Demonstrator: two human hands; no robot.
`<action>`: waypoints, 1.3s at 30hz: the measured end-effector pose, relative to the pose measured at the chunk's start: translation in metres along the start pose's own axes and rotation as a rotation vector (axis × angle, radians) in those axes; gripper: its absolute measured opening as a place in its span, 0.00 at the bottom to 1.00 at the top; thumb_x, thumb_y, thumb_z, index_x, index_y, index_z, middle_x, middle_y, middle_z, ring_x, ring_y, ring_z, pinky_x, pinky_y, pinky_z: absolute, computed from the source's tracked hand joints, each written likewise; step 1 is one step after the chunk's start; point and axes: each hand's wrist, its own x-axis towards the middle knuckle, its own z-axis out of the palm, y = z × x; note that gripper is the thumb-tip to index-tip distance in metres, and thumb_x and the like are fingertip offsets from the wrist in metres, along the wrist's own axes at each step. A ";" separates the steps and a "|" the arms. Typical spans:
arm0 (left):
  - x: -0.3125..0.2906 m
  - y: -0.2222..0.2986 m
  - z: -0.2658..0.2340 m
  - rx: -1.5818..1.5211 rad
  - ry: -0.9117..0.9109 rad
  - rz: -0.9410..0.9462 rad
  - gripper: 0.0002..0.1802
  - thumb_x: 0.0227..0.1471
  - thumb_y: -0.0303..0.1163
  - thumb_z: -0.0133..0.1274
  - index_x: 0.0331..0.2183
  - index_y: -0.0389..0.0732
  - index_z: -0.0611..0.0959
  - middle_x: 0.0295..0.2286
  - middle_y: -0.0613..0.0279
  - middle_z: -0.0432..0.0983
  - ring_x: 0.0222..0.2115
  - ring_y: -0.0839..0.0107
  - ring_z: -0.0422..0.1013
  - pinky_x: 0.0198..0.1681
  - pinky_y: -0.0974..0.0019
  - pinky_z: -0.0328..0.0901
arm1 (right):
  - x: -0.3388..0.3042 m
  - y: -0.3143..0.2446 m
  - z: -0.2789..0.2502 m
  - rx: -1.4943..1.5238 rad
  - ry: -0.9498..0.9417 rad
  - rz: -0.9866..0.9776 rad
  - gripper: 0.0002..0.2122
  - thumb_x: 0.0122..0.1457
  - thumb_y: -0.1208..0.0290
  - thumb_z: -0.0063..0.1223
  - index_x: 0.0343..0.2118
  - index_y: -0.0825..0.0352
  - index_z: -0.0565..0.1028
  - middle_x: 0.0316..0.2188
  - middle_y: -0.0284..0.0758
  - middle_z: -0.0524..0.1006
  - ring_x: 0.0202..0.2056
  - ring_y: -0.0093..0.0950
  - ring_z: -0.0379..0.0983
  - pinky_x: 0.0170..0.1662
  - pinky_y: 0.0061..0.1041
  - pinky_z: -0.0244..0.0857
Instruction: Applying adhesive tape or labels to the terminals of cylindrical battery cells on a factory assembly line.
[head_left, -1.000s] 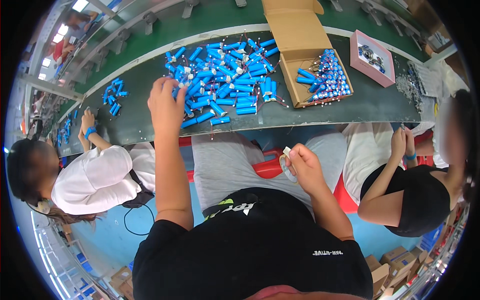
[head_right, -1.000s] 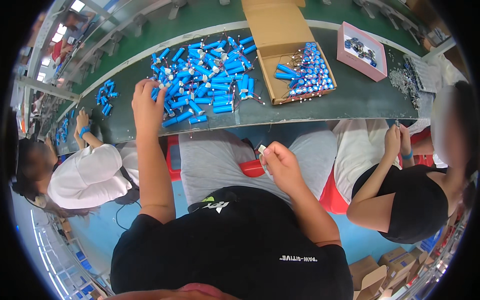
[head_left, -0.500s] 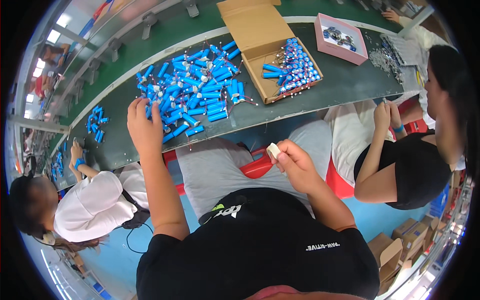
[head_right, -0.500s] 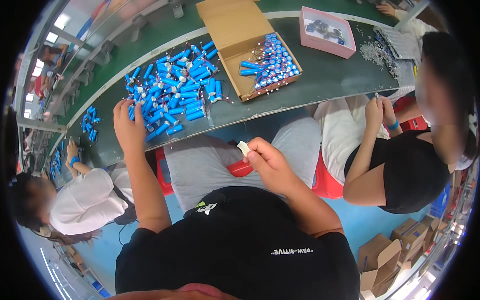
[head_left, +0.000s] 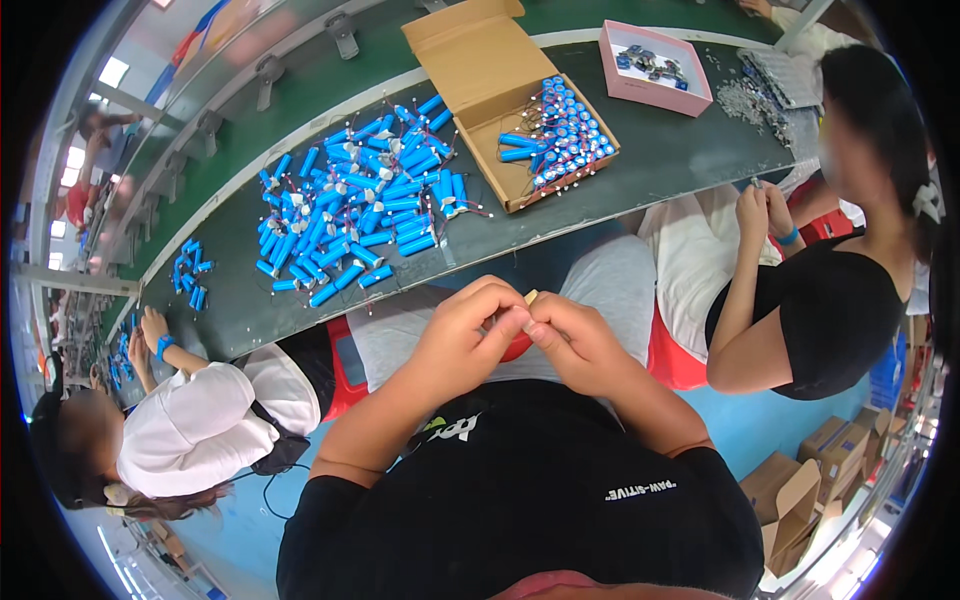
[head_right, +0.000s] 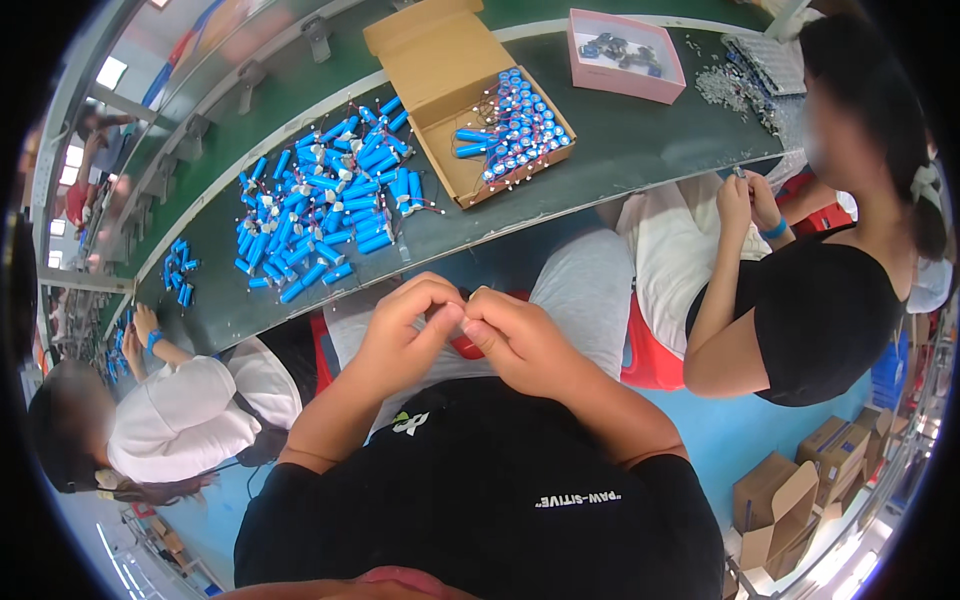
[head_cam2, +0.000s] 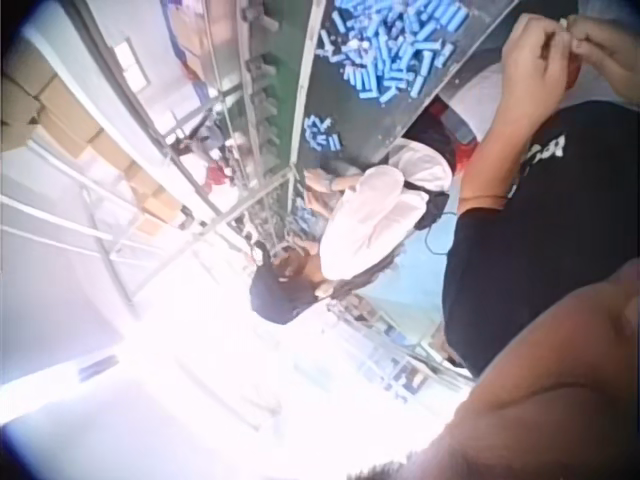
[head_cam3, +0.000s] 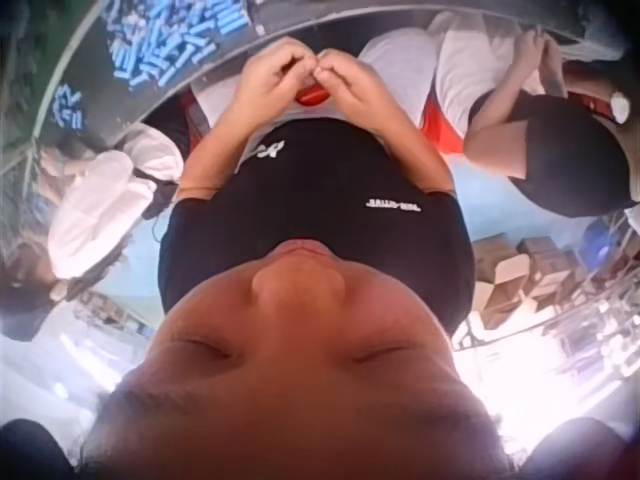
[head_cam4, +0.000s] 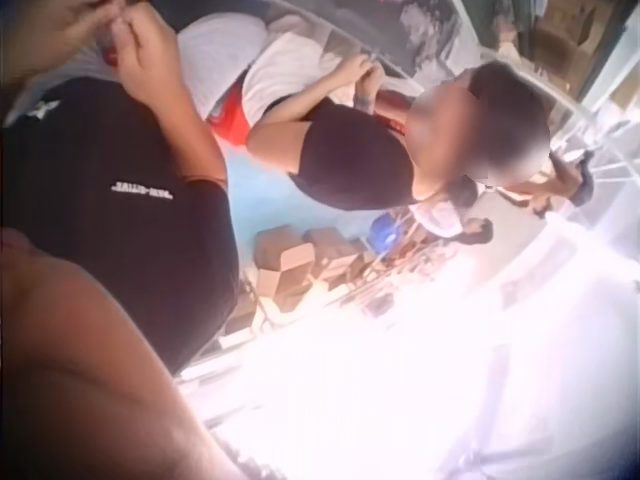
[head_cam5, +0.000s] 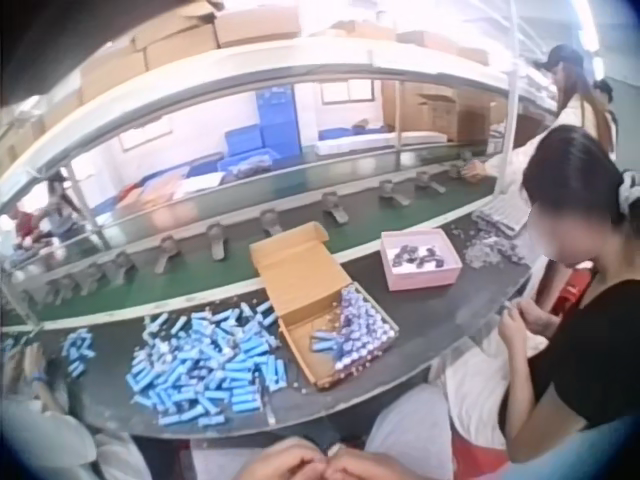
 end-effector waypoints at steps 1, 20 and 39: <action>0.001 0.000 0.001 0.000 -0.006 0.000 0.06 0.49 0.23 0.58 0.32 0.37 0.79 0.32 0.59 0.75 0.30 0.69 0.72 0.33 0.70 0.65 | -0.002 0.000 -0.001 0.001 0.006 0.001 0.05 0.64 0.73 0.46 0.34 0.69 0.70 0.28 0.37 0.70 0.29 0.29 0.66 0.35 0.25 0.62; 0.169 -0.034 -0.009 1.309 0.025 0.118 0.09 0.46 0.26 0.52 0.32 0.39 0.84 0.29 0.52 0.79 0.33 0.56 0.78 0.34 0.57 0.72 | -0.018 0.002 -0.022 -0.104 0.309 0.186 0.09 0.64 0.71 0.48 0.30 0.70 0.71 0.22 0.34 0.67 0.26 0.26 0.62 0.31 0.23 0.60; 0.131 0.017 -0.027 0.710 0.057 -0.108 0.12 0.54 0.32 0.48 0.39 0.37 0.78 0.26 0.55 0.75 0.31 0.61 0.74 0.34 0.62 0.67 | -0.024 0.005 -0.033 0.038 0.306 0.212 0.09 0.65 0.71 0.47 0.30 0.70 0.71 0.22 0.27 0.66 0.27 0.16 0.59 0.31 0.18 0.57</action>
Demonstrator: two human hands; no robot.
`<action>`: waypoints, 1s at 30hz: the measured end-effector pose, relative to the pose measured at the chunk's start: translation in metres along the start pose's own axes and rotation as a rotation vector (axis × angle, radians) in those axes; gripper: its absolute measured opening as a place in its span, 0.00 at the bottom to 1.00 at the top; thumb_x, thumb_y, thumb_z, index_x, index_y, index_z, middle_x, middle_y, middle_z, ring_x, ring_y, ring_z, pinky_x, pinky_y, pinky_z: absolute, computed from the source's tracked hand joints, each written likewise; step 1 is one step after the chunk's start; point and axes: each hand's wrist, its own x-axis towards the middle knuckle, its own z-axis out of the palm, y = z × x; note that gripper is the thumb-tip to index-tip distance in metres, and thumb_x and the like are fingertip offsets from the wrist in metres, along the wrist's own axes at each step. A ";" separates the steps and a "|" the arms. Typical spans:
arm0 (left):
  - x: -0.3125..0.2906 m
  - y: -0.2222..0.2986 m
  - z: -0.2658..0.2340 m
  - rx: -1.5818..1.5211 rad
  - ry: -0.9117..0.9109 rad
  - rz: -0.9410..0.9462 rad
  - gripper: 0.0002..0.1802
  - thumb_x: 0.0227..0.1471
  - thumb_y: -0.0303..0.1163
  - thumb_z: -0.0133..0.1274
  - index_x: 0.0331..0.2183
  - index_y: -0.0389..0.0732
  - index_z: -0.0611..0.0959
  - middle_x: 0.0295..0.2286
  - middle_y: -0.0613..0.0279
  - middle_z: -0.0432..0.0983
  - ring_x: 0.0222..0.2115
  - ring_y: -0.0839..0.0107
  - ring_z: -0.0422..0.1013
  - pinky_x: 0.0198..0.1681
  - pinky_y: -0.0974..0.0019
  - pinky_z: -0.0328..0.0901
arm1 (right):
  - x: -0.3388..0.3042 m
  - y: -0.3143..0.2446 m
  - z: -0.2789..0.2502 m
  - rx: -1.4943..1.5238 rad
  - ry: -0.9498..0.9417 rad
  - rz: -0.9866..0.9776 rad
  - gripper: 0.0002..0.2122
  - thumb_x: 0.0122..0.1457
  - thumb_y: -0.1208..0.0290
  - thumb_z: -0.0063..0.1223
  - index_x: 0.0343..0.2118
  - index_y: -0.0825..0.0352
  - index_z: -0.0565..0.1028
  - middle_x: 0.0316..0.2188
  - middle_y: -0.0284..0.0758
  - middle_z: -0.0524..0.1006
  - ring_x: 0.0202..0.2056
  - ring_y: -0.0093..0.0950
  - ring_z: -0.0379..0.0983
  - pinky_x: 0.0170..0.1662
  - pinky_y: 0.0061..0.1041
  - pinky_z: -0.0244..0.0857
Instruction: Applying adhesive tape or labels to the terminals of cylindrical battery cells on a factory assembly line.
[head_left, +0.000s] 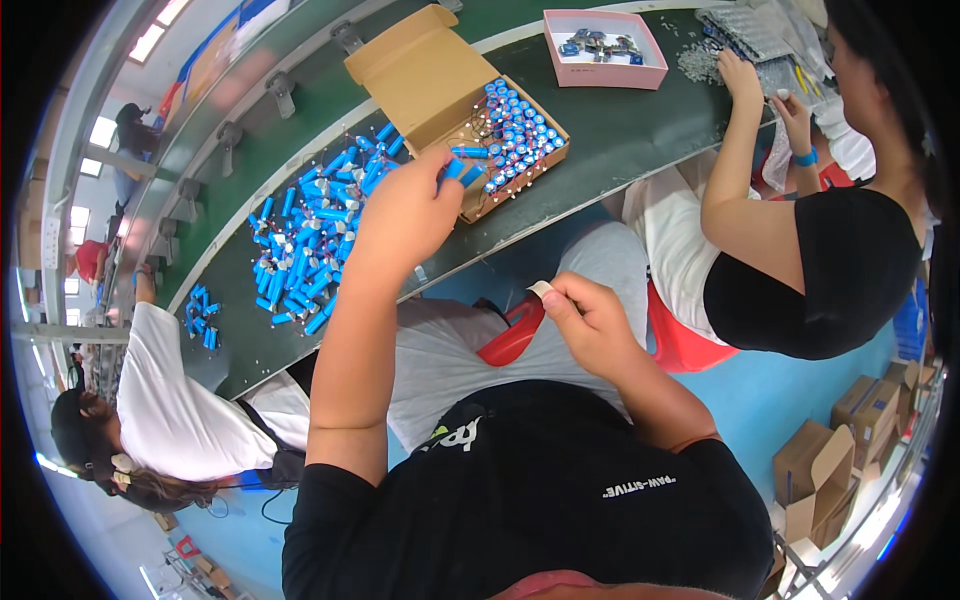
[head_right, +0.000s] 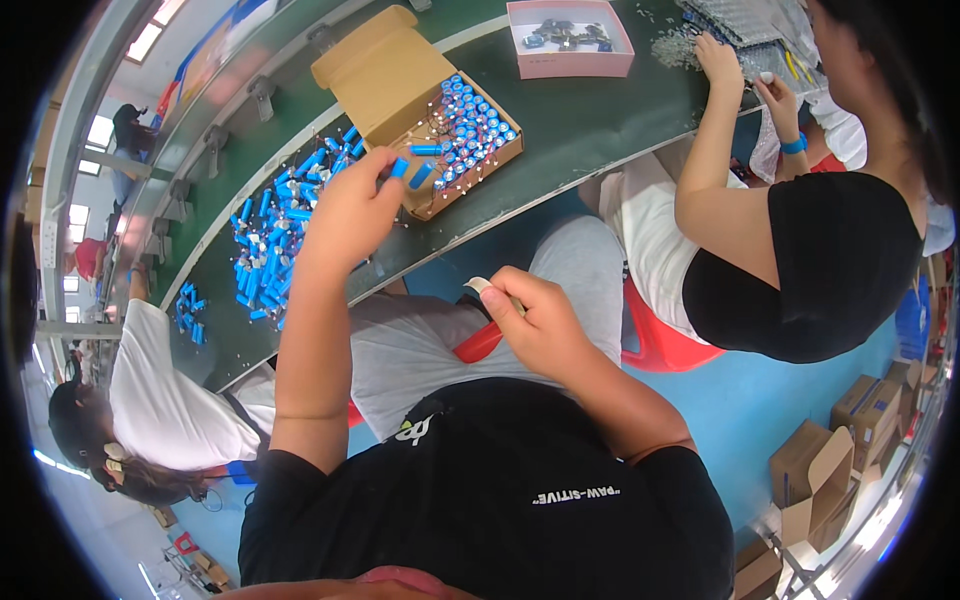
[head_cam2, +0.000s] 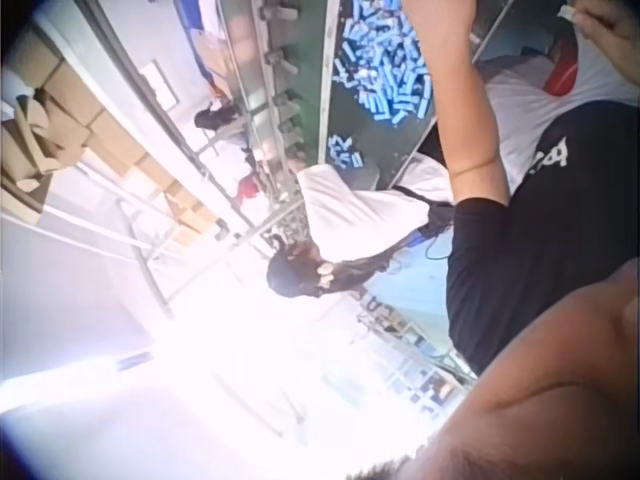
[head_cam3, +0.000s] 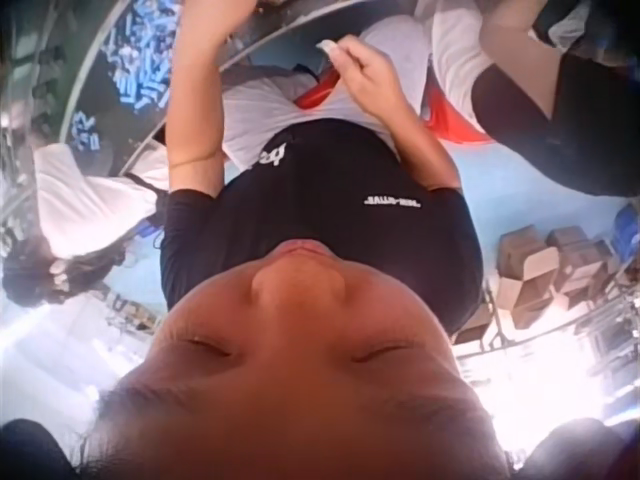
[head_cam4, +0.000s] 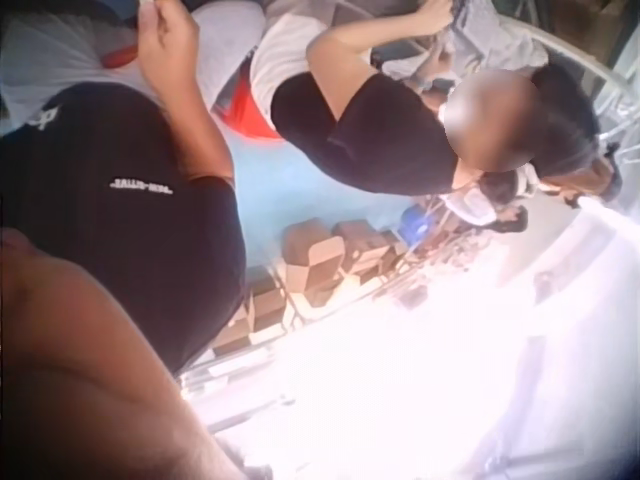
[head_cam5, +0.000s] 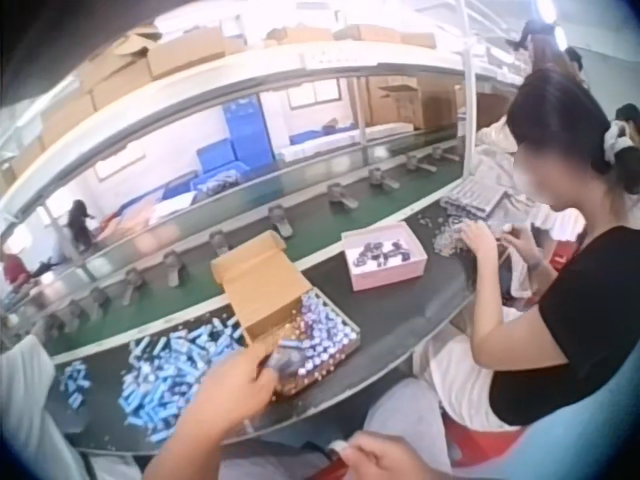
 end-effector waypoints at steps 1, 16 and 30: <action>-0.004 -0.003 0.000 0.001 0.000 0.000 0.12 0.54 0.32 0.48 0.39 0.37 0.78 0.26 0.55 0.75 0.31 0.61 0.74 0.34 0.62 0.67 | 0.001 -0.002 -0.001 0.001 0.000 0.000 0.09 0.65 0.71 0.47 0.30 0.70 0.71 0.22 0.27 0.66 0.27 0.16 0.59 0.31 0.18 0.57; -0.084 -0.006 0.019 -0.550 -0.164 0.146 0.12 0.59 0.33 0.51 0.42 0.38 0.71 0.29 0.55 0.70 0.29 0.63 0.71 0.33 0.62 0.65 | 0.013 -0.028 0.006 0.235 -0.116 -0.002 0.10 0.67 0.67 0.44 0.32 0.68 0.71 0.25 0.25 0.68 0.27 0.12 0.60 0.29 0.14 0.55; -0.102 -0.004 0.021 -0.521 -0.183 0.430 0.11 0.58 0.32 0.43 0.37 0.34 0.71 0.33 0.53 0.66 0.31 0.62 0.65 0.36 0.66 0.61 | 0.017 -0.045 0.023 0.095 -0.234 -0.017 0.06 0.63 0.75 0.48 0.29 0.70 0.72 0.23 0.25 0.69 0.28 0.14 0.62 0.31 0.18 0.58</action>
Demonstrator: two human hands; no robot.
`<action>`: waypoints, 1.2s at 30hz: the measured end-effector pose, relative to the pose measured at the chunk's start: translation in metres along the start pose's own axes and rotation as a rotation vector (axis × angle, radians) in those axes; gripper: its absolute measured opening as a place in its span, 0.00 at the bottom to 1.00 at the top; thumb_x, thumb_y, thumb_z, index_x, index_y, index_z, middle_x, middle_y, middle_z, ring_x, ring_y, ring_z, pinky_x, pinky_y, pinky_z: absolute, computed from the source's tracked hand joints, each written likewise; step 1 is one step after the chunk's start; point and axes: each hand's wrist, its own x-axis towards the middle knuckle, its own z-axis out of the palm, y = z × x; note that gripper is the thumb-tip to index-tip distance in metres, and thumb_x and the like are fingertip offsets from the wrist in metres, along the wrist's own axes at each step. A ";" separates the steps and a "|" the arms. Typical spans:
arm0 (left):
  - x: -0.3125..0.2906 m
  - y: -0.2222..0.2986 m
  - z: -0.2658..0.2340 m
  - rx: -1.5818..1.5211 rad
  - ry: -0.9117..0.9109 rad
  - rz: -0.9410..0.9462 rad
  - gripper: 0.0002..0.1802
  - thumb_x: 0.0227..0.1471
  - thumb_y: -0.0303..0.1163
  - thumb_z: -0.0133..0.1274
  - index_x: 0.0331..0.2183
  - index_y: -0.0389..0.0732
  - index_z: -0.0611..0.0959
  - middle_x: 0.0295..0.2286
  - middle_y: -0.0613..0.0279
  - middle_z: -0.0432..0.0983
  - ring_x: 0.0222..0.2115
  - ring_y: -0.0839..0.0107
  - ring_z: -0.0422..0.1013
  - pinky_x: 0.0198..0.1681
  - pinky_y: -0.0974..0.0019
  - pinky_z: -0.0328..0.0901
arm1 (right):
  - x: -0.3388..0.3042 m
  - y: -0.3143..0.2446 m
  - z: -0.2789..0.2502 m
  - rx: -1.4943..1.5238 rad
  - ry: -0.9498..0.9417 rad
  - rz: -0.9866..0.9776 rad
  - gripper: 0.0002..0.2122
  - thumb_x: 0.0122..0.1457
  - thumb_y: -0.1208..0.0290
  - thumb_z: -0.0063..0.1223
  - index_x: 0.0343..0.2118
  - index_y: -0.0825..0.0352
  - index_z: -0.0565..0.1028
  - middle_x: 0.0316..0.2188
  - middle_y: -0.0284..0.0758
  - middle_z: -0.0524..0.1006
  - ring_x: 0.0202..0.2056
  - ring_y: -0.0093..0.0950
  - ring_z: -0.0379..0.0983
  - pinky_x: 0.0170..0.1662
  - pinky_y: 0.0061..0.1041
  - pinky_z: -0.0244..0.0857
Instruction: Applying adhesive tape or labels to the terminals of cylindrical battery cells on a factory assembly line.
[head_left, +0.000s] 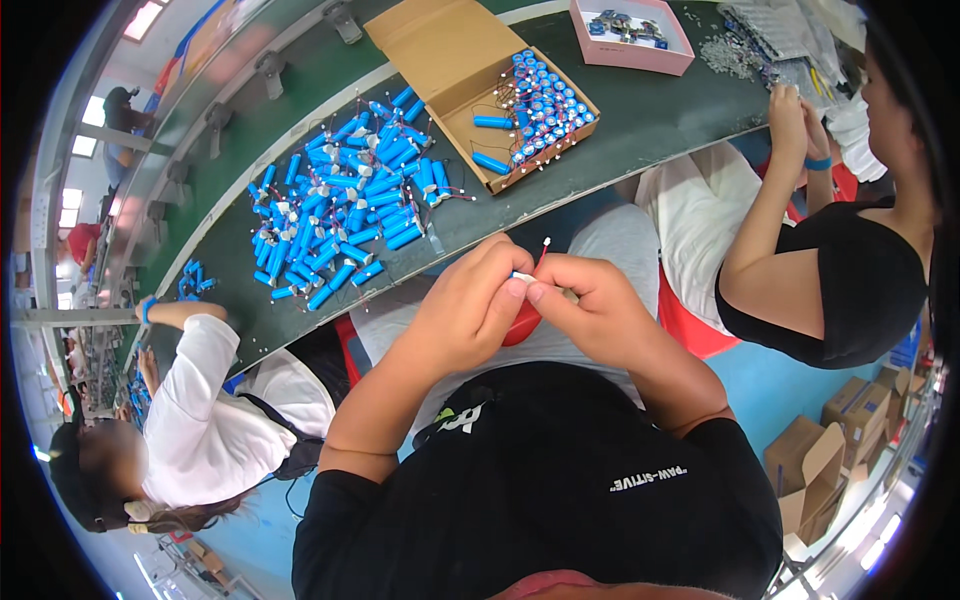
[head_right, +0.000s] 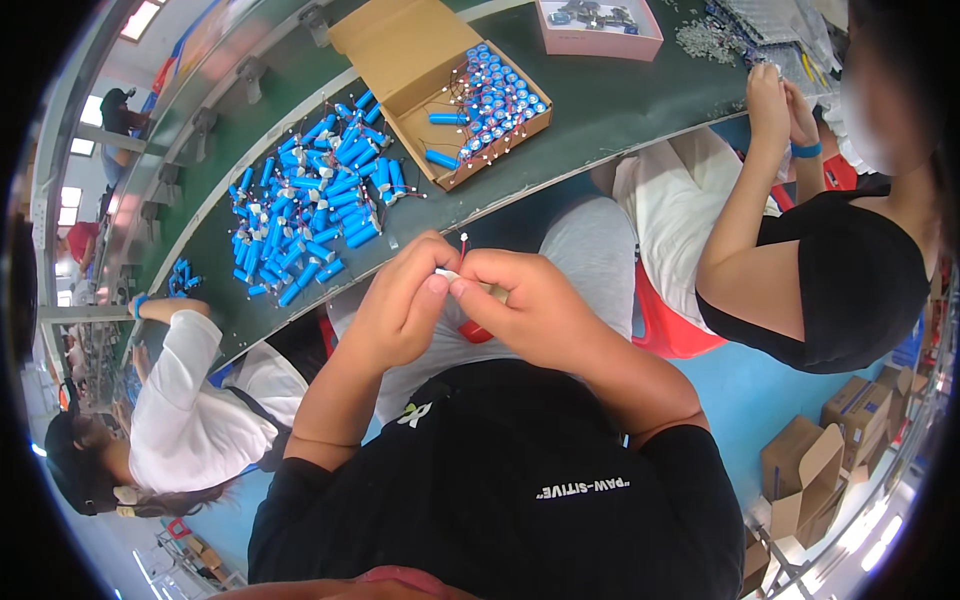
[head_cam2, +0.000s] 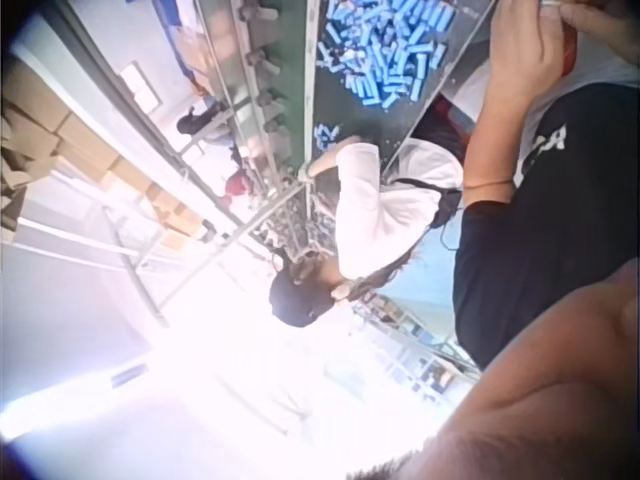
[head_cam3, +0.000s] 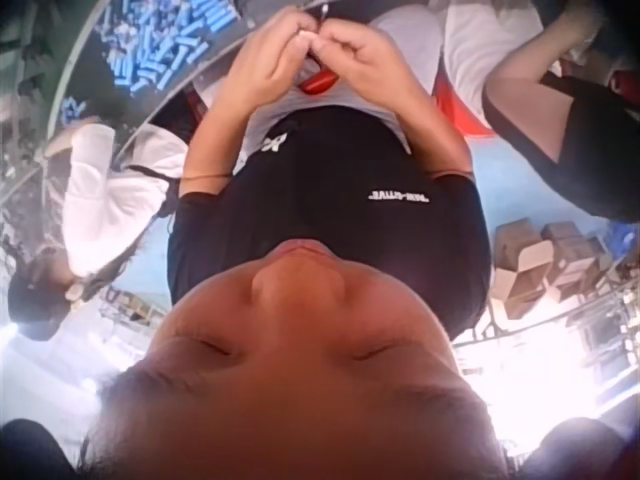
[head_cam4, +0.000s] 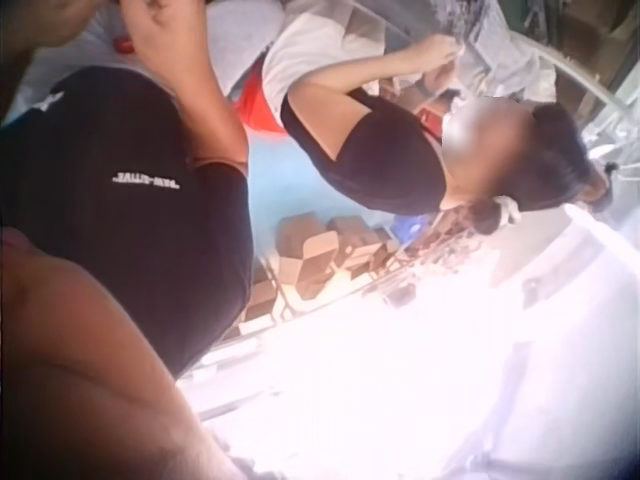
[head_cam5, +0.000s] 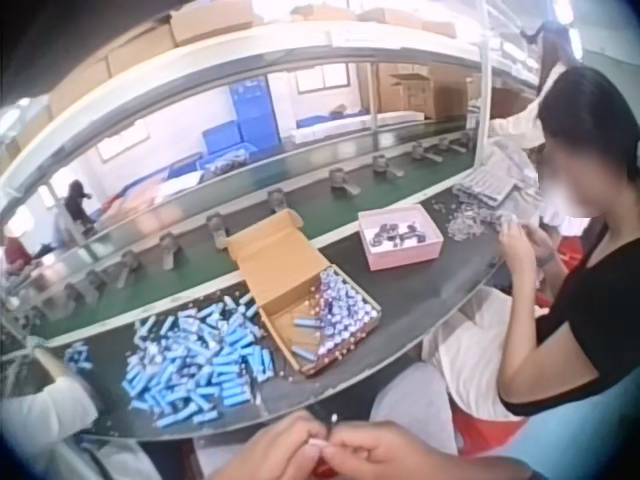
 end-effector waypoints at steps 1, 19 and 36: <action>-0.001 0.001 0.002 -0.043 0.036 -0.022 0.09 0.57 0.30 0.42 0.38 0.34 0.70 0.32 0.53 0.66 0.30 0.64 0.64 0.36 0.67 0.61 | -0.001 -0.002 0.000 -0.002 0.002 0.002 0.06 0.63 0.75 0.48 0.29 0.70 0.72 0.23 0.25 0.69 0.28 0.14 0.62 0.31 0.18 0.58; 0.007 0.022 0.007 -0.014 0.030 0.246 0.07 0.42 0.29 0.57 0.22 0.42 0.74 0.25 0.61 0.72 0.27 0.57 0.68 0.27 0.57 0.64 | -0.009 0.015 0.003 0.519 -0.181 0.446 0.06 0.58 0.76 0.44 0.30 0.69 0.74 0.23 0.27 0.72 0.23 0.15 0.64 0.27 0.15 0.55; -0.083 -0.084 -0.127 0.826 1.050 -0.377 0.09 0.53 0.25 0.50 0.39 0.37 0.75 0.33 0.55 0.73 0.37 0.59 0.70 0.42 0.60 0.64 | -0.001 0.084 0.002 0.429 0.116 0.404 0.09 0.63 0.71 0.40 0.26 0.66 0.69 0.23 0.31 0.68 0.21 0.19 0.61 0.26 0.18 0.54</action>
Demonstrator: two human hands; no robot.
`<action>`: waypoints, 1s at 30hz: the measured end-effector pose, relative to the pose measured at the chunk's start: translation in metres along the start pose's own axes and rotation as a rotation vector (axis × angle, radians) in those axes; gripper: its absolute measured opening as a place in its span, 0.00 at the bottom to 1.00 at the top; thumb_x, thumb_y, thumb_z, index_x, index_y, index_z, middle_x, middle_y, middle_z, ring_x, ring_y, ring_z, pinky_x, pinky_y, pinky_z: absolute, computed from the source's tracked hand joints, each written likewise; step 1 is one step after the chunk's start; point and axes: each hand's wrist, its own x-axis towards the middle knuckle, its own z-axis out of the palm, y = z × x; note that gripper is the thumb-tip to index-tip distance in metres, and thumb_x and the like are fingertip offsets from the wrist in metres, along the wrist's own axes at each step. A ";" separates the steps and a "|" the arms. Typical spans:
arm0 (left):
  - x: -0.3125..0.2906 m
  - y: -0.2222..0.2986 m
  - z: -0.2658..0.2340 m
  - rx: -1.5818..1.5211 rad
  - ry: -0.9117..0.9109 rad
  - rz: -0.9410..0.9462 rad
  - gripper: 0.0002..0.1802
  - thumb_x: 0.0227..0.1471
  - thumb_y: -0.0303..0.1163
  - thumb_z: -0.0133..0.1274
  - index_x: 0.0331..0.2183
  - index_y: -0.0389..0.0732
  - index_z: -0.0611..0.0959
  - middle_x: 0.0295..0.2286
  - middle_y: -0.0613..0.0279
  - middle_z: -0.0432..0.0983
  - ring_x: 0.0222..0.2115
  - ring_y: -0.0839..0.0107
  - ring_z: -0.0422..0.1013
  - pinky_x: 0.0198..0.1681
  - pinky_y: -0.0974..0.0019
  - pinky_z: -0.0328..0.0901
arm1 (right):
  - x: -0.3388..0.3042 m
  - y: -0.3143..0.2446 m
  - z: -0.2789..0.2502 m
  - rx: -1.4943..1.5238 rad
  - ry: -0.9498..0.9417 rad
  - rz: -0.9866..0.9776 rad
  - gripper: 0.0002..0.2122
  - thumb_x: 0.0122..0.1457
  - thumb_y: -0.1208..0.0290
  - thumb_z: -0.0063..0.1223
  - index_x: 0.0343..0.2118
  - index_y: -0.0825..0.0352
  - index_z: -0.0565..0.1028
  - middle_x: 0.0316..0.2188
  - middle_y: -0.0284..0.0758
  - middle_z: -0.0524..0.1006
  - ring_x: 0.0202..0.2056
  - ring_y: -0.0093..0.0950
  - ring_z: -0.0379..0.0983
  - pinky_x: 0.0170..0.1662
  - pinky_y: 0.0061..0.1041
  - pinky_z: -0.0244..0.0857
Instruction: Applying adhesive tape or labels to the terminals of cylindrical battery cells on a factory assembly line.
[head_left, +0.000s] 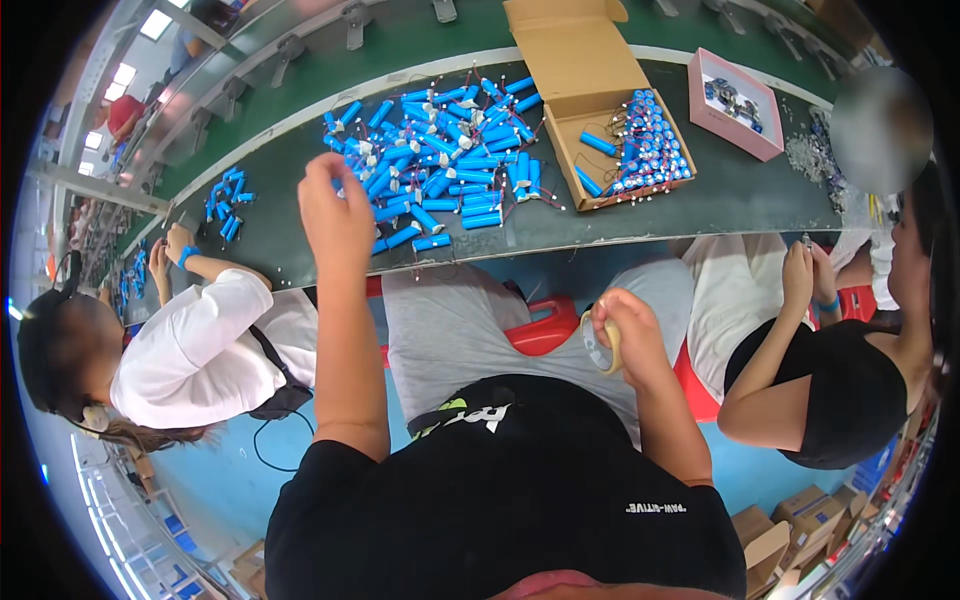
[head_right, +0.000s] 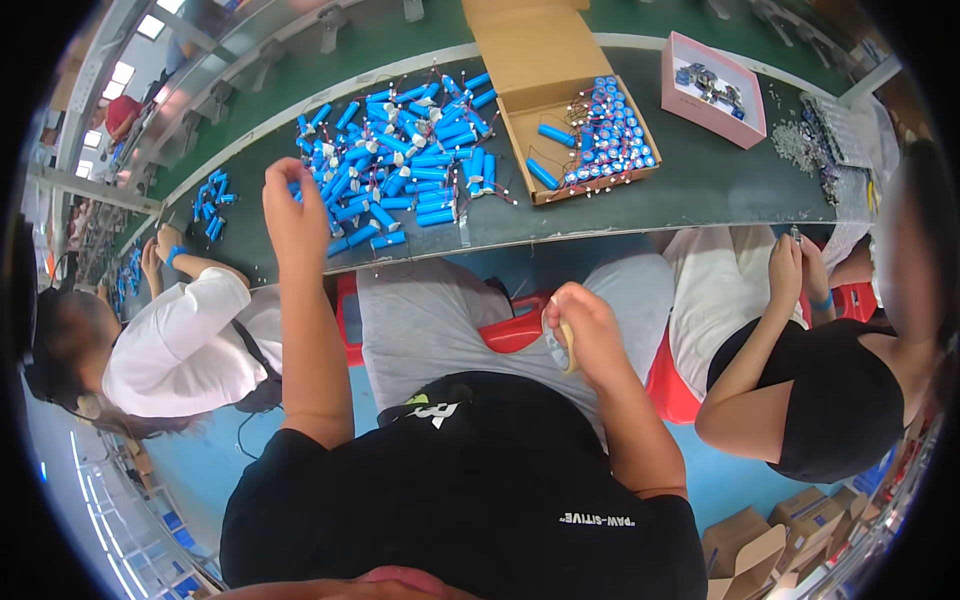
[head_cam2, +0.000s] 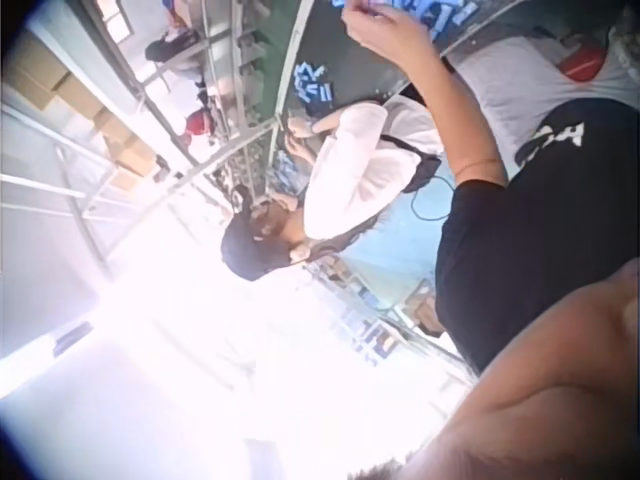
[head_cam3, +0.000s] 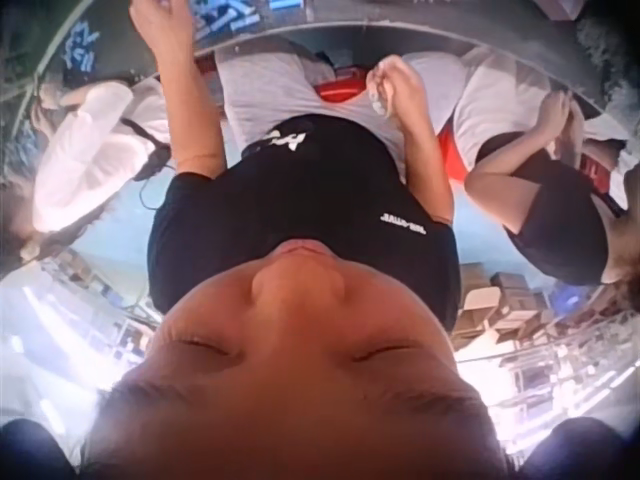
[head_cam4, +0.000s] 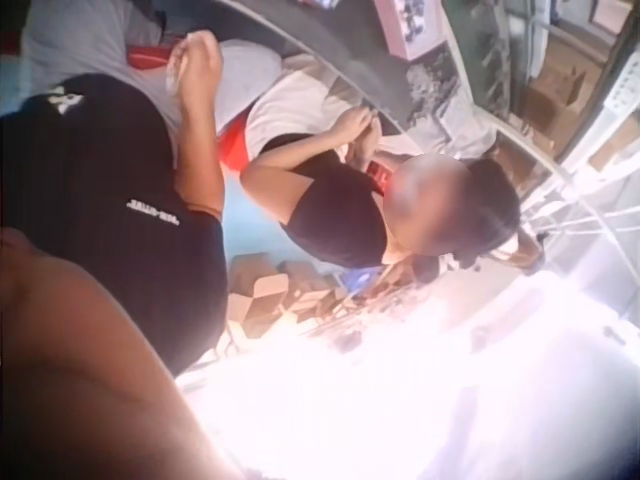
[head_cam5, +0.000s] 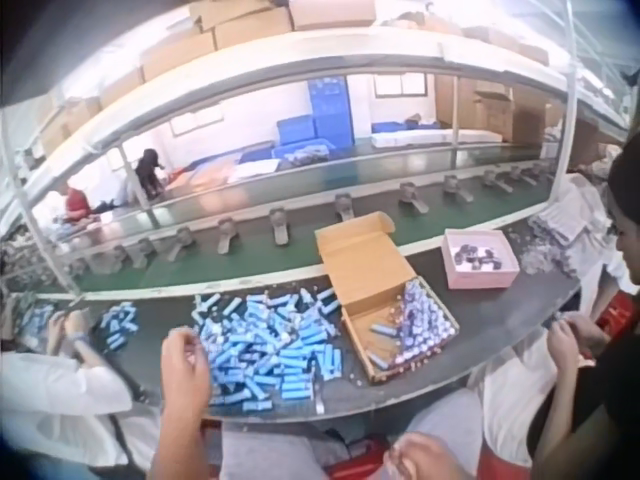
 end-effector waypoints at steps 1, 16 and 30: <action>0.005 -0.013 -0.001 0.025 -0.056 -0.067 0.10 0.53 0.24 0.50 0.40 0.37 0.75 0.36 0.54 0.72 0.39 0.60 0.70 0.44 0.61 0.64 | 0.000 -0.001 0.000 0.003 -0.010 -0.034 0.10 0.64 0.71 0.40 0.26 0.66 0.68 0.23 0.31 0.68 0.21 0.19 0.61 0.26 0.18 0.54; 0.009 -0.006 -0.001 0.255 0.270 0.179 0.08 0.44 0.23 0.54 0.32 0.39 0.79 0.35 0.50 0.73 0.36 0.51 0.71 0.39 0.53 0.66 | -0.008 -0.008 0.016 -0.157 -0.104 -0.163 0.10 0.67 0.69 0.41 0.32 0.68 0.71 0.26 0.29 0.69 0.24 0.16 0.61 0.29 0.15 0.56; -0.096 0.149 0.020 -0.801 -1.028 0.031 0.06 0.56 0.27 0.53 0.35 0.36 0.75 0.31 0.57 0.74 0.28 0.65 0.72 0.31 0.67 0.67 | -0.035 -0.028 0.020 -0.522 -0.050 -0.344 0.09 0.65 0.76 0.45 0.46 0.68 0.63 0.30 0.31 0.72 0.33 0.19 0.67 0.40 0.20 0.64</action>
